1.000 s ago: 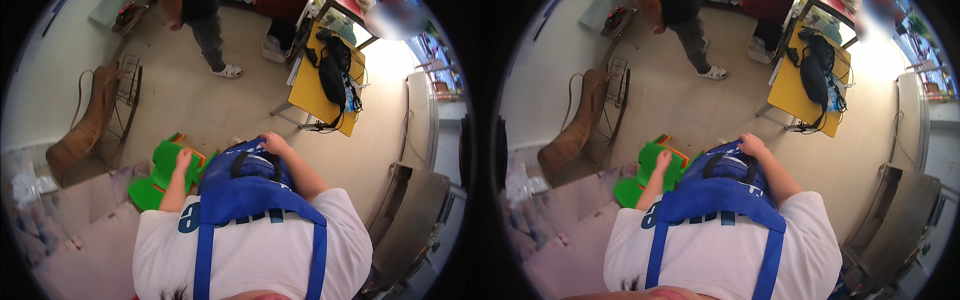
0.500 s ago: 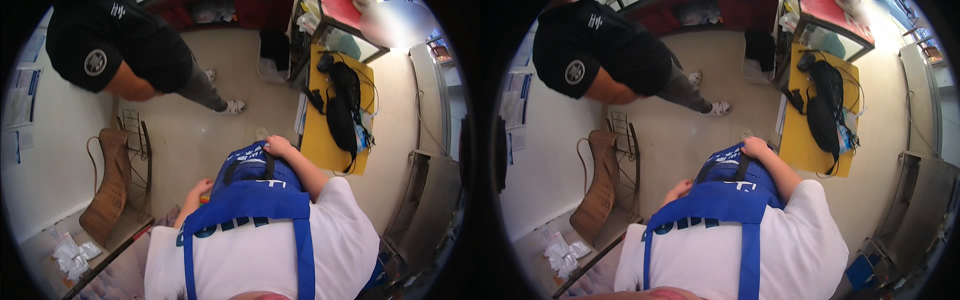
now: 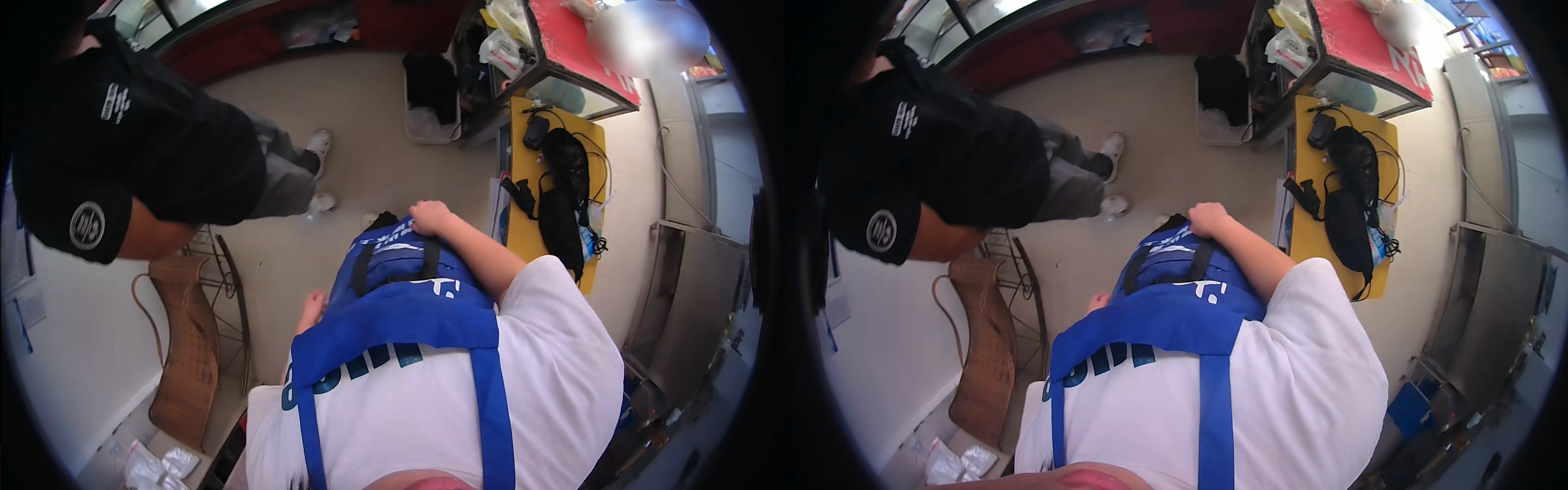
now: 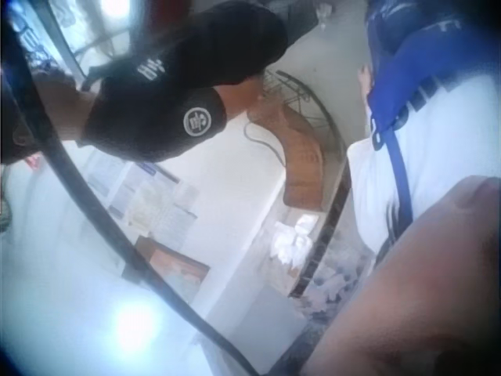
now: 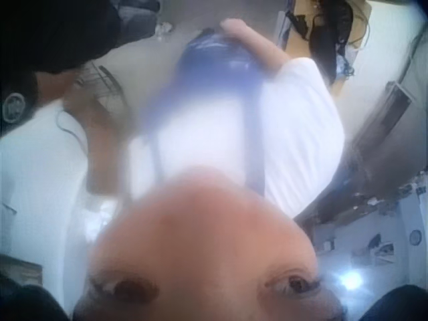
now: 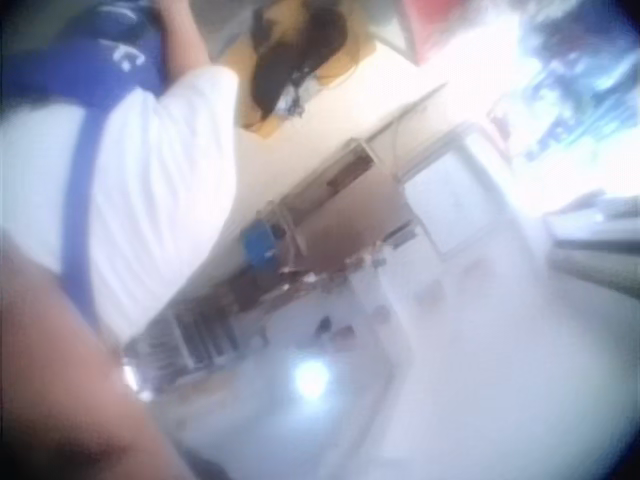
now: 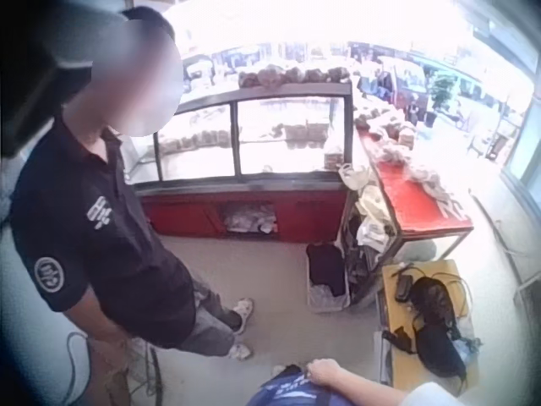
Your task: The person unpacks plastic containers from a bag, uses a heat sealer on a plastic bag, wipes the table with a tissue, and separates stacked plastic containers on the table.
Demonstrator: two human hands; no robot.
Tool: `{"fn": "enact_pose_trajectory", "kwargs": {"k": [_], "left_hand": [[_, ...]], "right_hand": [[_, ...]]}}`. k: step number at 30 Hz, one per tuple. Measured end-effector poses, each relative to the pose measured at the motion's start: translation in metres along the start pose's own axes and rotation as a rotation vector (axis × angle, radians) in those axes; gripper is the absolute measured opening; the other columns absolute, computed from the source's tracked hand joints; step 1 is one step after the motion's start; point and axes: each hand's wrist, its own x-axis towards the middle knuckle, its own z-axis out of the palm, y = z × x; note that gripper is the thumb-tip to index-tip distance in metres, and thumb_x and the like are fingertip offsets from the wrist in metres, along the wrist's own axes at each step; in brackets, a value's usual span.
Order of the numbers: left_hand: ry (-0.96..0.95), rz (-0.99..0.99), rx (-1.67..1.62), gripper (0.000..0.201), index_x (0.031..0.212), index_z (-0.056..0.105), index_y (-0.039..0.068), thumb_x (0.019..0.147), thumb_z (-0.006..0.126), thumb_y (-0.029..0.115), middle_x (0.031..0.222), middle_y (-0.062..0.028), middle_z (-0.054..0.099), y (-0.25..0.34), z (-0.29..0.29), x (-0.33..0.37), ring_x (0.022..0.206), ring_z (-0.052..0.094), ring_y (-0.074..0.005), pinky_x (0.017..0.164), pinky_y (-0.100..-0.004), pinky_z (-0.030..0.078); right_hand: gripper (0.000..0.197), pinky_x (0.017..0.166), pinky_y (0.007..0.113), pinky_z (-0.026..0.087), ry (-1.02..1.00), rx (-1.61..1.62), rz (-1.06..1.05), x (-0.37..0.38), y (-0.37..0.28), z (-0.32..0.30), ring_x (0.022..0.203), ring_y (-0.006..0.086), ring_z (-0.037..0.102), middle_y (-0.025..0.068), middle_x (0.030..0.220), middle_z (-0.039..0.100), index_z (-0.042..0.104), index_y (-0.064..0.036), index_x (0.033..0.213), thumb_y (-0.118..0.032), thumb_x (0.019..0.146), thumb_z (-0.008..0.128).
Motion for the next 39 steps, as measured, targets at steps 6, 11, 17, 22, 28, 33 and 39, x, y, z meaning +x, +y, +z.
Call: {"fn": "enact_pose_trajectory", "kwargs": {"k": [6, 11, 17, 22, 28, 33, 39], "left_hand": [[0.028, 0.072, -0.009, 0.041, 0.122, 0.057, 0.002, 0.091, 0.06, 0.029, 0.09, -0.0035, 0.062, 0.102, -0.044, 0.099, 0.071, 0.056, -0.0108, 0.063, -0.0268, 0.046], [0.081, 0.19, -0.062, 0.042, 0.123, 0.056, 0.001, 0.091, 0.061, 0.028, 0.097, -0.0049, 0.064, 0.153, -0.051, 0.114, 0.077, 0.058, -0.0111, 0.073, -0.0275, 0.049], [0.034, -0.088, 0.019, 0.043, 0.123, 0.057, 0.002, 0.09, 0.062, 0.03, 0.099, -0.0057, 0.065, 0.157, -0.026, 0.12, 0.079, 0.06, -0.0133, 0.072, -0.0292, 0.05], [-0.027, -0.178, -0.015, 0.044, 0.122, 0.058, 0.003, 0.089, 0.063, 0.031, 0.098, -0.0062, 0.065, 0.158, -0.006, 0.109, 0.079, 0.061, -0.0144, 0.073, -0.0295, 0.05], [0.102, -0.144, -0.163, 0.044, 0.127, 0.055, 0.002, 0.093, 0.06, 0.03, 0.11, -0.0068, 0.063, 0.231, 0.012, 0.087, 0.088, 0.06, -0.0142, 0.079, -0.0286, 0.05], [0.202, -0.067, -0.227, 0.044, 0.128, 0.053, 0.001, 0.094, 0.06, 0.028, 0.109, -0.0062, 0.062, 0.29, 0.024, 0.081, 0.09, 0.06, -0.0131, 0.081, -0.0277, 0.049], [0.128, -0.14, -0.126, 0.045, 0.127, 0.054, 0.0, 0.093, 0.061, 0.028, 0.105, -0.0066, 0.064, 0.281, 0.033, 0.089, 0.085, 0.061, -0.0129, 0.079, -0.028, 0.05]], "right_hand": [[0.034, 0.086, 0.043, 0.053, 0.156, 0.146, 0.126, 0.012, 0.02, -0.026, 0.101, 0.0323, 0.064, 0.0159, 0.107, 0.066, 0.065, -0.0064, 0.105, -0.034, 0.085, 0.061], [0.034, 0.087, 0.042, 0.052, 0.197, 0.245, 0.142, 0.043, 0.035, -0.038, 0.1, 0.0321, 0.064, 0.0165, 0.105, 0.066, 0.066, -0.0062, 0.103, -0.034, 0.084, 0.062], [0.034, 0.089, 0.044, 0.051, 0.11, 0.334, 0.078, 0.106, 0.073, -0.076, 0.103, 0.0326, 0.063, 0.0168, 0.109, 0.066, 0.068, -0.0082, 0.106, -0.033, 0.085, 0.058], [0.034, 0.09, 0.043, 0.05, 0.061, 0.261, 0.124, 0.139, 0.129, -0.12, 0.104, 0.0319, 0.063, 0.016, 0.107, 0.068, 0.068, -0.0083, 0.105, -0.034, 0.084, 0.062], [0.037, 0.093, 0.041, 0.049, -0.035, 0.364, 0.358, 0.182, 0.231, -0.124, 0.105, 0.0331, 0.063, 0.0185, 0.108, 0.067, 0.07, -0.0067, 0.106, -0.031, 0.08, 0.059], [0.037, 0.093, 0.039, 0.049, -0.049, 0.384, 0.474, 0.195, 0.286, -0.132, 0.105, 0.0312, 0.064, 0.016, 0.109, 0.068, 0.071, -0.0087, 0.107, -0.032, 0.081, 0.06], [0.035, 0.092, 0.038, 0.05, 0.043, 0.477, 0.476, 0.202, 0.286, -0.151, 0.105, 0.0307, 0.064, 0.0154, 0.108, 0.069, 0.072, -0.0096, 0.106, -0.031, 0.082, 0.06]]}}
